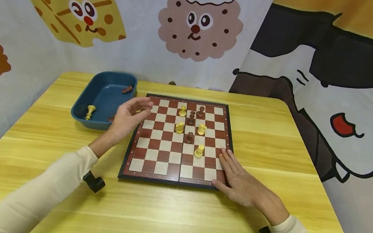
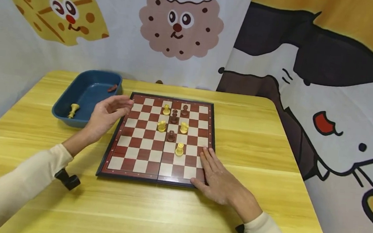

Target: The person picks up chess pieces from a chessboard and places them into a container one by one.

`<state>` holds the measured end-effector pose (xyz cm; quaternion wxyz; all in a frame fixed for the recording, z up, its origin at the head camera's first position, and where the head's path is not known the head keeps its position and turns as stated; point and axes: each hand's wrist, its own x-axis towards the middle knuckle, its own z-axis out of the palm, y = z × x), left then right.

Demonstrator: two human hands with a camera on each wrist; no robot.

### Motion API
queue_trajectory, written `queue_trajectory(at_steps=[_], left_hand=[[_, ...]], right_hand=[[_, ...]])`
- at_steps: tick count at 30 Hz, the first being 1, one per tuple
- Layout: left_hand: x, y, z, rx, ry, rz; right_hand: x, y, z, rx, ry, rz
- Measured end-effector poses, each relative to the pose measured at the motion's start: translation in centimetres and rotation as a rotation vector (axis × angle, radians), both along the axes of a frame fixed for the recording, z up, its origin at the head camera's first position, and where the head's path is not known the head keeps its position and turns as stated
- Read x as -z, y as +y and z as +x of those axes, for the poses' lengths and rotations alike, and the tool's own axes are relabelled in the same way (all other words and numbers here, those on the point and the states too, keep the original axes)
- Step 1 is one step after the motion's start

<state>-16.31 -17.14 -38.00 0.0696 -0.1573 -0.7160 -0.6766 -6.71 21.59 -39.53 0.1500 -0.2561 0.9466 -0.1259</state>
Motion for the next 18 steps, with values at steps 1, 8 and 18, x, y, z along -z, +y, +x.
queue_trajectory(at_steps=[1, 8, 18], left_hand=[[0.1, 0.3, 0.0, 0.000, -0.001, -0.011], [0.9, 1.7, -0.1, 0.039, -0.051, -0.044], [1.8, 3.7, -0.9, 0.047, -0.079, -0.047]], right_hand=[[0.0, 0.0, 0.0, 0.001, -0.002, 0.000], [0.0, 0.0, 0.0, 0.002, -0.006, 0.012], [-0.1, -0.1, 0.0, 0.007, -0.019, 0.013]])
